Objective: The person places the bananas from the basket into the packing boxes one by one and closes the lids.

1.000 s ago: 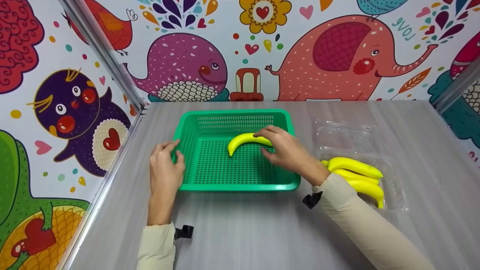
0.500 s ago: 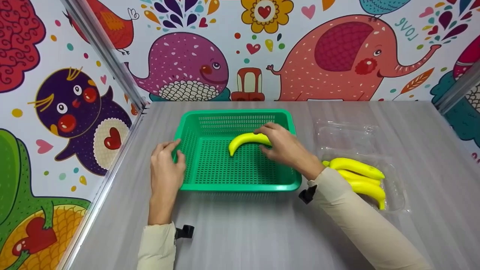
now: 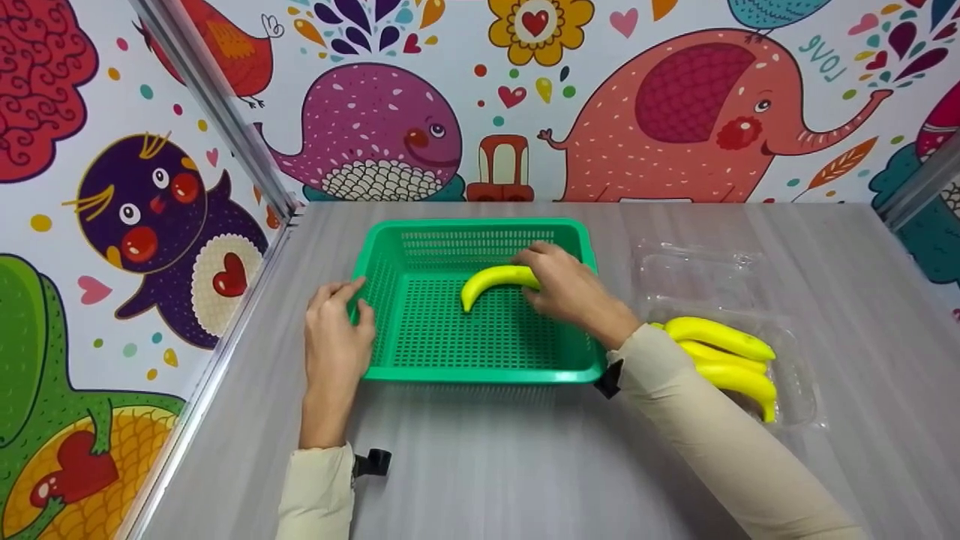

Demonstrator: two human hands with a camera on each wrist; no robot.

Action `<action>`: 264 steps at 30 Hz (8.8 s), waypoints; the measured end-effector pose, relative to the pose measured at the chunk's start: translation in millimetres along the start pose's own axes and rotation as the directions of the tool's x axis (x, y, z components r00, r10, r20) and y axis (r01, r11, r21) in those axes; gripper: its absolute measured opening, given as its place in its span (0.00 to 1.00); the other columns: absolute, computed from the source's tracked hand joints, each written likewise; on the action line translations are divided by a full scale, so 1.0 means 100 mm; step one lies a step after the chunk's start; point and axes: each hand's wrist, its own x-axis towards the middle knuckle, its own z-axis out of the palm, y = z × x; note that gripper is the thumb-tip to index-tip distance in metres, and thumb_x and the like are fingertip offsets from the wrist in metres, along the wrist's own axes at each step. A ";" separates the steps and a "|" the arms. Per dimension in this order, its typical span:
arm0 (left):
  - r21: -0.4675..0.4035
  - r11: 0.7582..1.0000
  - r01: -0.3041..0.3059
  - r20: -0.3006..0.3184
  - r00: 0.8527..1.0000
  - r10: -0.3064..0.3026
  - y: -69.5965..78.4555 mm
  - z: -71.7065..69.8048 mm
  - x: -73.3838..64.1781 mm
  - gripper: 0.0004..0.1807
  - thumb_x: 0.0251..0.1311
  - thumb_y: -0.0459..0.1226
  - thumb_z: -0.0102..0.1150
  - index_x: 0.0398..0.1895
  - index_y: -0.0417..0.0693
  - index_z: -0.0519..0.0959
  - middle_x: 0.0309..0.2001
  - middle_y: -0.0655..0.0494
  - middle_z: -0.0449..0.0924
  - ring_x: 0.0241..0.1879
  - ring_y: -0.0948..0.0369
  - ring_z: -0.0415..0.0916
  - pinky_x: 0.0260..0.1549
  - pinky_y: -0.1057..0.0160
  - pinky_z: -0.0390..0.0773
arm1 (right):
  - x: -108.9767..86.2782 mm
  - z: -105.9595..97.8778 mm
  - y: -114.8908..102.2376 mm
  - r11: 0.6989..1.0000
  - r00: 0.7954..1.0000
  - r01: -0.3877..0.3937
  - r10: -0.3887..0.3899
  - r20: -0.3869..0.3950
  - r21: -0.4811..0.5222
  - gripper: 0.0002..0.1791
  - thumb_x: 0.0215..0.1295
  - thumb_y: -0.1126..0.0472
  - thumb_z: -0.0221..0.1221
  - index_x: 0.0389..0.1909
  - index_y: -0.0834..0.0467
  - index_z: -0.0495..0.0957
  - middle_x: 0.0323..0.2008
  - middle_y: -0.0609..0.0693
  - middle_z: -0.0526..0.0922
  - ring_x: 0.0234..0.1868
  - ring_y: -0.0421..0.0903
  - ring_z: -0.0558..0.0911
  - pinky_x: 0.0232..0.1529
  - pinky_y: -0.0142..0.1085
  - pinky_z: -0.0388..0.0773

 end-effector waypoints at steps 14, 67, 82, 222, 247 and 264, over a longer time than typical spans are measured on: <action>0.010 1.000 0.001 -0.011 1.000 -0.001 0.00 0.01 0.00 0.21 0.75 0.28 0.58 0.68 0.38 0.83 0.63 0.34 0.81 0.65 0.38 0.79 0.62 0.41 0.84 | -0.03 0.05 -0.01 0.993 0.996 0.004 0.006 0.085 -0.116 0.28 0.72 0.64 0.70 0.71 0.61 0.79 0.68 0.60 0.82 0.67 0.59 0.83 0.63 0.57 0.86; 0.008 1.000 -0.002 -0.018 1.000 0.003 -0.01 0.02 0.00 0.21 0.74 0.28 0.59 0.67 0.39 0.84 0.62 0.34 0.82 0.65 0.39 0.79 0.63 0.41 0.83 | -0.07 0.09 -0.06 0.928 0.970 0.050 0.044 0.240 -0.369 0.32 0.74 0.53 0.69 0.76 0.54 0.75 0.55 0.61 0.84 0.46 0.56 0.85 0.48 0.51 0.91; 0.018 1.000 0.003 -0.004 1.000 -0.003 -0.01 0.01 0.01 0.21 0.75 0.29 0.59 0.68 0.39 0.83 0.62 0.34 0.81 0.66 0.39 0.78 0.64 0.41 0.83 | -0.07 0.11 -0.05 0.948 0.975 0.048 0.024 0.219 -0.316 0.28 0.71 0.60 0.72 0.70 0.56 0.79 0.55 0.60 0.88 0.45 0.57 0.89 0.49 0.52 0.92; -0.001 1.000 0.010 -0.001 1.000 -0.010 0.01 0.02 0.01 0.21 0.75 0.29 0.59 0.68 0.39 0.83 0.62 0.34 0.82 0.65 0.39 0.79 0.63 0.41 0.84 | -1.97 -0.73 0.67 0.978 0.916 -0.200 0.207 -0.344 0.056 0.31 0.58 0.68 0.79 0.64 0.54 0.85 0.56 0.58 0.88 0.50 0.60 0.89 0.41 0.57 0.90; -0.013 1.000 0.005 -0.003 1.000 -0.005 -0.02 0.00 0.01 0.20 0.75 0.29 0.58 0.68 0.39 0.83 0.62 0.34 0.81 0.65 0.39 0.79 0.62 0.41 0.84 | -2.36 -0.76 0.98 0.935 0.886 -0.353 0.324 -0.332 -0.030 0.32 0.57 0.71 0.77 0.64 0.62 0.83 0.56 0.68 0.86 0.49 0.69 0.86 0.41 0.64 0.87; -0.017 1.000 0.010 0.003 1.000 -0.010 -0.02 0.00 0.01 0.21 0.75 0.28 0.58 0.68 0.38 0.83 0.61 0.33 0.81 0.64 0.38 0.80 0.62 0.40 0.84 | -2.50 -0.70 1.06 0.912 0.876 -0.402 0.359 -0.322 -0.076 0.30 0.60 0.67 0.78 0.64 0.60 0.83 0.56 0.68 0.86 0.49 0.68 0.86 0.42 0.66 0.88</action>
